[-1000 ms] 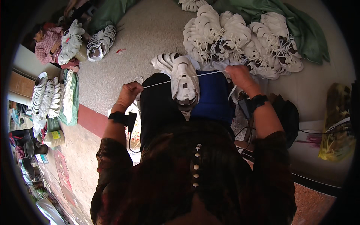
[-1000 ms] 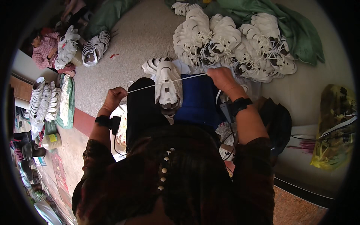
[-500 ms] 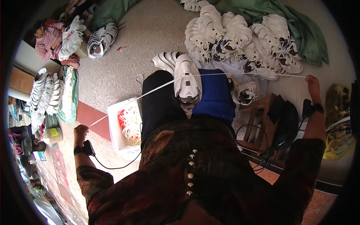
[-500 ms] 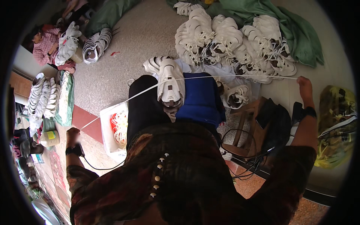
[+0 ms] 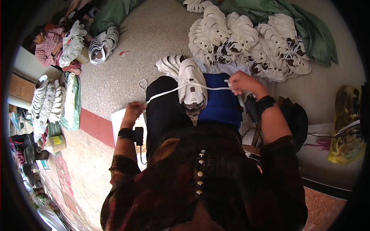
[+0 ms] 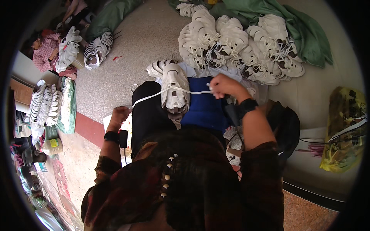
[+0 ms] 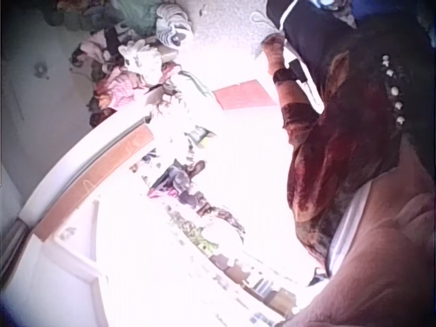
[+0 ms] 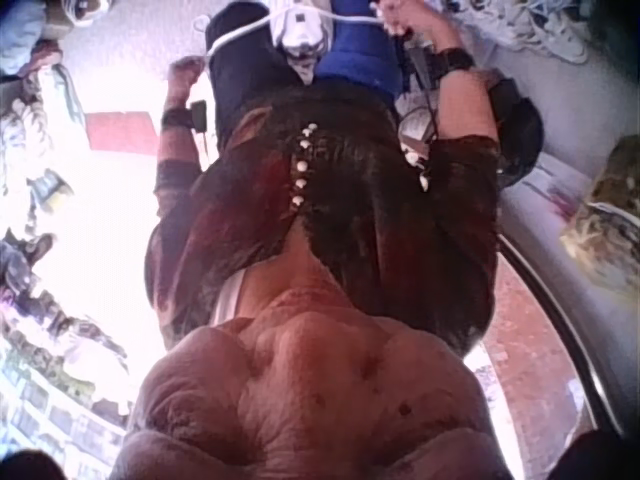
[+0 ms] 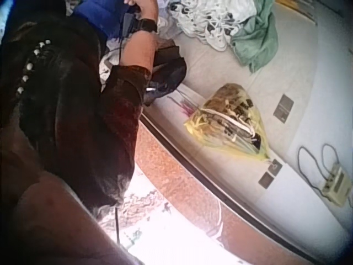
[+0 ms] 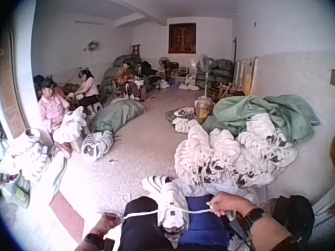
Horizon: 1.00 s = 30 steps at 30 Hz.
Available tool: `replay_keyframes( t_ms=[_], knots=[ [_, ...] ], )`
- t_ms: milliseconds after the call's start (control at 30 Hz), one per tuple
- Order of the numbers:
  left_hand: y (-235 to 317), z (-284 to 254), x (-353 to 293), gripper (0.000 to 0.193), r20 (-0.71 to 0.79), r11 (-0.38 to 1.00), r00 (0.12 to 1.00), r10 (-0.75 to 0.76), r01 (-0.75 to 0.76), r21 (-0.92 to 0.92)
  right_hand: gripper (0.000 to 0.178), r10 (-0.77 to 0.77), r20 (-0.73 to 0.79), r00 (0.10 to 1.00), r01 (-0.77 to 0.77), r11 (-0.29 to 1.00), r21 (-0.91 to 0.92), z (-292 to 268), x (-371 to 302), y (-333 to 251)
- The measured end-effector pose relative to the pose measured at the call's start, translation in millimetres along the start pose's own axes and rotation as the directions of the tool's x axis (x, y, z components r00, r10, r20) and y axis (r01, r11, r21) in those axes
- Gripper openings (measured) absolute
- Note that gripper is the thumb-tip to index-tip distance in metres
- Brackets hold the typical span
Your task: The recorder is lacing white shoe uppers by threading long white laces through eyelets while sitting on the floor.
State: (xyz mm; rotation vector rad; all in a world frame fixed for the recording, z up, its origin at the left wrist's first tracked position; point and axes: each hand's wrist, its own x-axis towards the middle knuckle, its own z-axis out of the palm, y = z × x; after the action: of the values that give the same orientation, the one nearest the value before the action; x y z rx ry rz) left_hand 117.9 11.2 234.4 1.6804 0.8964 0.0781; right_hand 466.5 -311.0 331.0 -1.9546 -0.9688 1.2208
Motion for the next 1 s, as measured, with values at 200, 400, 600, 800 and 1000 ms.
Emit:
replay_keyframes(
  t_ms=[200,400,600,800,1000],
  knots=[
    [114.7,85.4,6.3,0.004,0.409,0.983,0.895,0.181,-0.149,-0.11,0.026,-0.341,-0.256,0.905,0.295,0.934,-0.202,71.0,75.6,5.0],
    [97.2,122.4,42.2,0.008,0.199,0.933,0.915,0.351,-0.323,-0.16,0.019,-0.376,-0.678,0.631,0.581,0.809,0.093,100.5,101.3,13.3],
    [94.2,127.3,44.1,0.011,0.128,0.916,0.908,0.399,-0.389,-0.094,0.019,-0.362,-0.683,0.635,0.434,0.898,-0.072,102.0,100.1,13.4],
    [95.5,128.4,41.7,0.01,0.099,0.912,0.907,0.41,-0.404,-0.074,0.016,-0.196,-0.657,0.728,0.392,0.905,0.165,107.8,110.4,12.4],
    [96.9,128.7,36.2,0.009,0.065,0.934,0.933,0.355,-0.35,-0.077,0.013,-0.456,-0.726,0.516,0.15,0.882,-0.447,128.1,101.3,-6.1]
  ],
)
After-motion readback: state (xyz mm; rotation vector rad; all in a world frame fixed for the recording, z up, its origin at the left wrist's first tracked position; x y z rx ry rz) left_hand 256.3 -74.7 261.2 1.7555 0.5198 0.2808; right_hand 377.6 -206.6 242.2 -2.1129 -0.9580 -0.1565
